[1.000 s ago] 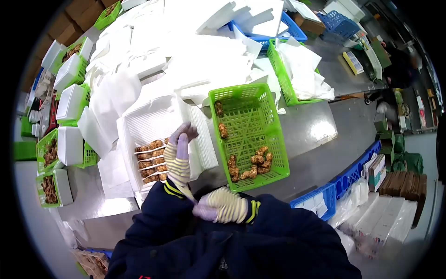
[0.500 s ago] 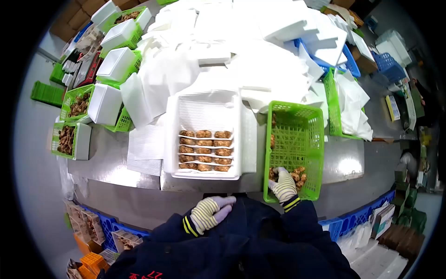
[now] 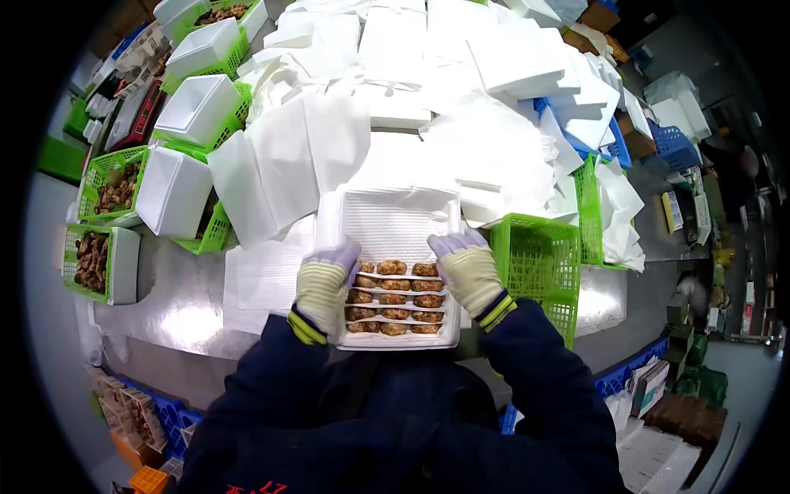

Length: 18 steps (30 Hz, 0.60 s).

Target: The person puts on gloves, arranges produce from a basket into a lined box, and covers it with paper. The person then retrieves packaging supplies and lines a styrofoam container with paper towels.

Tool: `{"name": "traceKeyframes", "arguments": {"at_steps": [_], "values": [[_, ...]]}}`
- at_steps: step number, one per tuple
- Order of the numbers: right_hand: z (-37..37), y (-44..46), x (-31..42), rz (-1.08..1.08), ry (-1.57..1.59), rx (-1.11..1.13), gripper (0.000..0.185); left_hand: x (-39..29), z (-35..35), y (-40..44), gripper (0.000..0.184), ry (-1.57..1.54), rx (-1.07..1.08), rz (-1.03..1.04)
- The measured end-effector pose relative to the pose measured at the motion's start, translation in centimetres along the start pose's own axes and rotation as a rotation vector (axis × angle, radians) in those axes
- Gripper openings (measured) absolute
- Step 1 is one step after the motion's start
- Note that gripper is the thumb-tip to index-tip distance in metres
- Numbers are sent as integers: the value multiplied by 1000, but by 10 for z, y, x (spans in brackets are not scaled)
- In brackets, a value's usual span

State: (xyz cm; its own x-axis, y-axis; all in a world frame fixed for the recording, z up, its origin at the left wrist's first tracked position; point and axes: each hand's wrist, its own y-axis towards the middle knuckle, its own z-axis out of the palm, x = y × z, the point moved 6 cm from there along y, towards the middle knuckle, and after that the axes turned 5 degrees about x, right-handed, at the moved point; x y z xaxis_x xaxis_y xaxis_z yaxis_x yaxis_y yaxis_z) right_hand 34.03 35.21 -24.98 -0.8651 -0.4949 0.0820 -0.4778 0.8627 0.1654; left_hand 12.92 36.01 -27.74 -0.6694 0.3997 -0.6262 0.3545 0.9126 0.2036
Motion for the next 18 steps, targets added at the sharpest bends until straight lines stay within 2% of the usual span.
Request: {"name": "traceKeyframes", "arguments": {"at_steps": [1,2,3,4,5,6,8,9,10,12,13,14,16,17,18], "values": [[9,10,1,-15,-56,39,29,-8,-8,22,28,181,9,182],[19,20,-4,4,-72,140,28,-9,-12,32,28,207,-100,345],[12,33,-16,168,18,228,32,8,-6,50,29,81,12,151],[4,40,-26,334,113,313,36,18,-5,60,32,87,53,48],[21,31,-48,454,143,144,50,28,-4,71,34,97,96,-55],[25,31,-67,588,259,141,65,31,-11,80,38,243,69,-67],[42,37,-95,863,276,357,70,70,3,96,51,156,154,-219],[55,39,-107,977,361,458,67,74,3,95,56,100,107,-220],[59,39,-109,996,632,365,57,78,4,92,61,46,58,-225],[51,45,-110,753,525,-47,41,81,12,87,66,88,41,-212],[42,46,-103,626,482,-219,32,81,12,80,63,-32,-37,-210],[40,42,-101,591,522,-273,25,82,11,73,61,-151,-110,-199],[48,29,-95,720,824,-262,23,75,6,63,66,-97,-96,-185],[42,23,-92,717,825,-257,23,70,1,57,68,-184,-141,-160],[34,20,-88,745,1009,-263,23,67,-3,51,70,-269,-189,-136]]}}
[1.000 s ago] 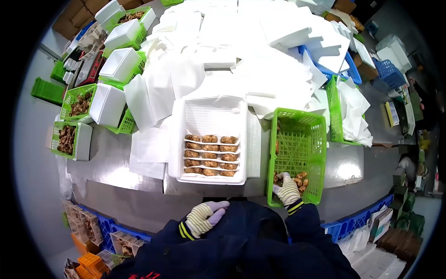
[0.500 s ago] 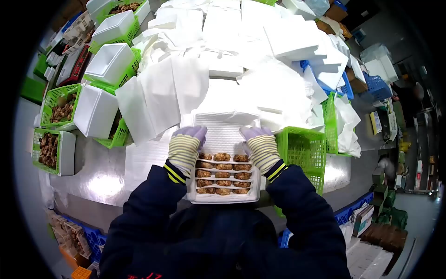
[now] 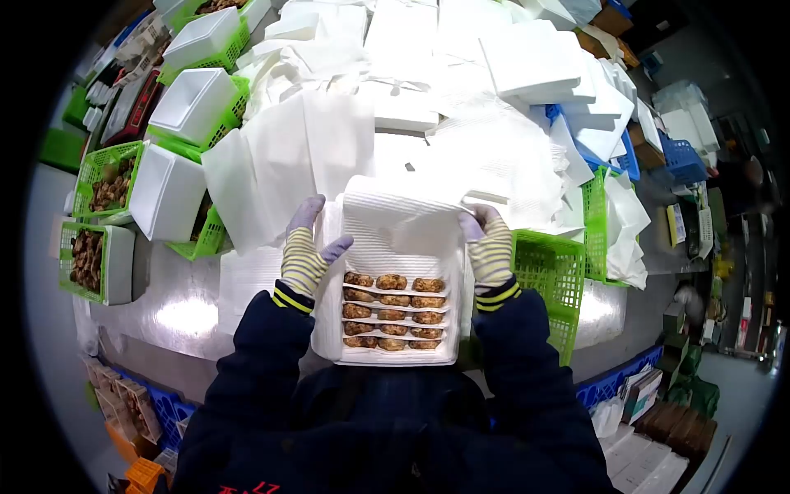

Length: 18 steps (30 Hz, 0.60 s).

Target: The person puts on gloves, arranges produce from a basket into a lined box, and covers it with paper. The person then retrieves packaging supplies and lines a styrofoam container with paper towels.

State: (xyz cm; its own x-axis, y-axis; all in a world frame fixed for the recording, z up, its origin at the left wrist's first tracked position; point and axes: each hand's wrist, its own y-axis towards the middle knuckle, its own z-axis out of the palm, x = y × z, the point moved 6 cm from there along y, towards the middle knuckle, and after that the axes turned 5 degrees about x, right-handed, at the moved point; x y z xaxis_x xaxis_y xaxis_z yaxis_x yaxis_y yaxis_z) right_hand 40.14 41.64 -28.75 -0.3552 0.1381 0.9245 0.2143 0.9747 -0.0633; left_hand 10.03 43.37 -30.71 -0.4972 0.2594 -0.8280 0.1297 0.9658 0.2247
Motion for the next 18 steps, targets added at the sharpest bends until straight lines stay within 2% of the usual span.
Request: {"name": "traceKeyframes", "arguments": {"at_steps": [2,4,5,7,8,9,10,11,12,13,14,15,18], "values": [[1,-6,-13,91,314,87,25,2,2,-8,86,187,89,-52],[3,-10,-33,140,442,78,24,10,8,-11,92,6,106,-125],[4,-12,-43,194,562,114,28,13,8,-12,92,7,107,-126],[2,-15,-39,212,568,179,33,15,18,-12,98,-30,257,-167],[2,-16,-35,224,571,245,39,14,20,-13,98,-32,259,-167],[1,-17,-30,157,552,234,51,13,21,-14,100,-63,242,-178],[0,-23,-4,163,578,193,53,12,22,-13,102,-93,223,-188],[-3,-21,-10,51,377,244,62,27,28,-15,99,95,208,-63],[-2,-20,-6,-60,175,292,70,23,29,-19,99,95,207,-60],[-3,-19,-8,-62,176,290,70,24,29,-27,94,-249,202,-147],[0,-19,-10,-120,-206,314,76,25,32,-34,89,-594,197,-234],[4,-20,-9,-173,-588,332,82,28,30,-36,82,-352,222,-185],[16,-16,-34,-93,-620,424,86,40,33,-44,81,-455,177,-199]]}}
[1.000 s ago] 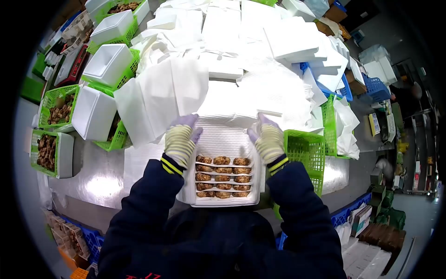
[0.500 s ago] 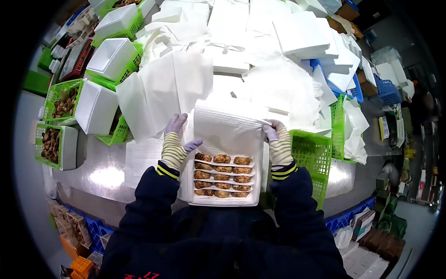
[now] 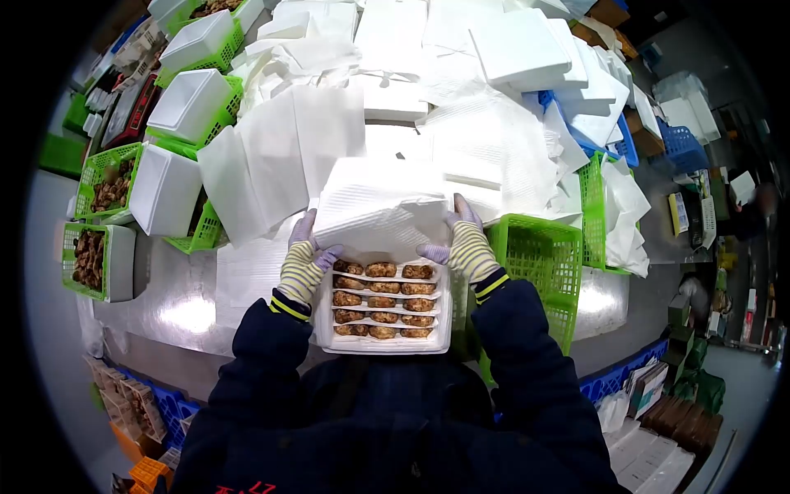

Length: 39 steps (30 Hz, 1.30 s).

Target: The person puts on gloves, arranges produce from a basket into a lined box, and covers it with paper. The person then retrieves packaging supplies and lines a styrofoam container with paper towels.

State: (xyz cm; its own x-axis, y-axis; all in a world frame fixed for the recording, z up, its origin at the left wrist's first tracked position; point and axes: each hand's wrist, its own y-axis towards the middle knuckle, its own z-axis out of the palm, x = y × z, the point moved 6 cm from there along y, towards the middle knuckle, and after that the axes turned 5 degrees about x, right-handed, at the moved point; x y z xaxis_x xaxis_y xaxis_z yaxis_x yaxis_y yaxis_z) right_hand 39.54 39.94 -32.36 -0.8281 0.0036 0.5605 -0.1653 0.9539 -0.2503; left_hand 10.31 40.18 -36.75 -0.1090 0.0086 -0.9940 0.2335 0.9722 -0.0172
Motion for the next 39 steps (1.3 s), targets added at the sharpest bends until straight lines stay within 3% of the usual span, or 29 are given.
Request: {"name": "traceKeyframes", "arguments": {"at_steps": [1,2,4,6,8,9,10,12,14,16,17,20,22,23,25,26,28,32,33,34,35,36,39], "values": [[2,-3,-3,5,41,9,75,-20,7,-3,70,-239,-52,-44],[3,-5,-4,4,42,11,75,-23,4,-4,70,-239,-53,-45],[7,-11,-10,151,182,73,68,-8,7,-8,79,-377,30,-341],[4,-18,-4,58,306,44,59,-4,6,-6,77,-363,9,-367],[8,-20,0,72,123,41,67,-1,5,-4,67,-67,98,-223],[16,-18,-9,207,286,24,81,1,3,-4,59,90,104,-118],[24,-14,-14,184,248,31,95,3,2,-5,50,241,93,-15],[26,-15,-21,143,393,-59,92,20,1,-4,52,92,136,-157],[28,-14,-24,146,379,3,87,23,4,-3,57,-70,148,-294],[25,-19,-9,101,332,61,77,4,5,1,52,399,191,-289],[22,-17,-4,180,499,113,73,-12,7,4,51,643,229,-333],[33,-10,-19,150,312,161,51,-24,9,15,46,913,291,-436],[26,-12,-12,243,88,234,43,-22,9,16,42,967,398,-551],[9,-13,13,362,22,397,36,-33,14,18,42,1053,415,-542],[9,-10,18,378,-141,386,29,-57,26,24,42,1220,487,-582],[9,-8,23,390,-293,368,29,-48,28,24,31,1323,365,-429],[12,-6,21,409,-336,342,29,-51,34,27,29,1369,361,-455],[17,-3,16,448,-335,342,31,-80,35,18,40,1365,375,-464],[15,-3,18,427,-334,333,31,-78,34,16,50,1391,338,-416],[15,-5,18,411,-330,327,30,-78,30,10,45,1237,272,-423],[19,-6,13,385,-305,288,30,-92,25,0,41,1165,-12,-73],[23,-7,8,359,-282,249,29,-93,23,-12,39,1108,-103,124],[18,-7,16,357,-310,211,30,-69,52,-26,34,1008,149,418]]}}
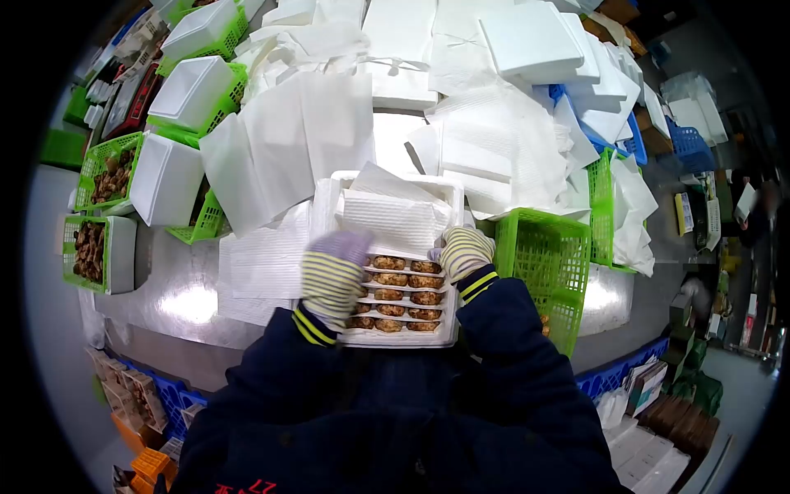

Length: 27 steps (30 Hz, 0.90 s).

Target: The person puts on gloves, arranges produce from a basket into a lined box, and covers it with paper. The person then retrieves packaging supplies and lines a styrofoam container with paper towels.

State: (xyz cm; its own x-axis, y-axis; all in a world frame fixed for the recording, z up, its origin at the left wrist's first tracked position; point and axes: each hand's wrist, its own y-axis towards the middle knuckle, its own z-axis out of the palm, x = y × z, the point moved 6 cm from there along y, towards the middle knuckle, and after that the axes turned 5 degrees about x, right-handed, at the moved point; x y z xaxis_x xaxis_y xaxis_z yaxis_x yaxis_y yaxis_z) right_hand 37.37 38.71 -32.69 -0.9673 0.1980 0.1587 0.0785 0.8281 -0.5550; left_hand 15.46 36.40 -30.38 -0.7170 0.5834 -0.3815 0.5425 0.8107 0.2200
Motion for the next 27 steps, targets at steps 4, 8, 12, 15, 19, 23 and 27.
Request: {"name": "traceKeyframes", "arguments": {"at_steps": [4,8,12,15,19,23,27], "values": [[1,-3,1,-5,-28,32,31,-42,35,25,32,146,91,87],[-30,-19,13,-9,-79,21,41,-36,55,16,32,205,208,22],[-89,-43,60,-354,16,-588,55,-38,50,15,32,206,200,-35],[-78,2,90,-430,1,-527,45,-36,57,11,32,184,146,-21],[-55,42,105,-613,-11,-588,23,-38,52,11,31,204,165,-50],[-122,-19,136,-1042,8,-891,12,-38,55,11,32,192,267,-88],[-141,5,153,-998,-276,-824,4,-37,60,8,33,226,215,-35]]}}
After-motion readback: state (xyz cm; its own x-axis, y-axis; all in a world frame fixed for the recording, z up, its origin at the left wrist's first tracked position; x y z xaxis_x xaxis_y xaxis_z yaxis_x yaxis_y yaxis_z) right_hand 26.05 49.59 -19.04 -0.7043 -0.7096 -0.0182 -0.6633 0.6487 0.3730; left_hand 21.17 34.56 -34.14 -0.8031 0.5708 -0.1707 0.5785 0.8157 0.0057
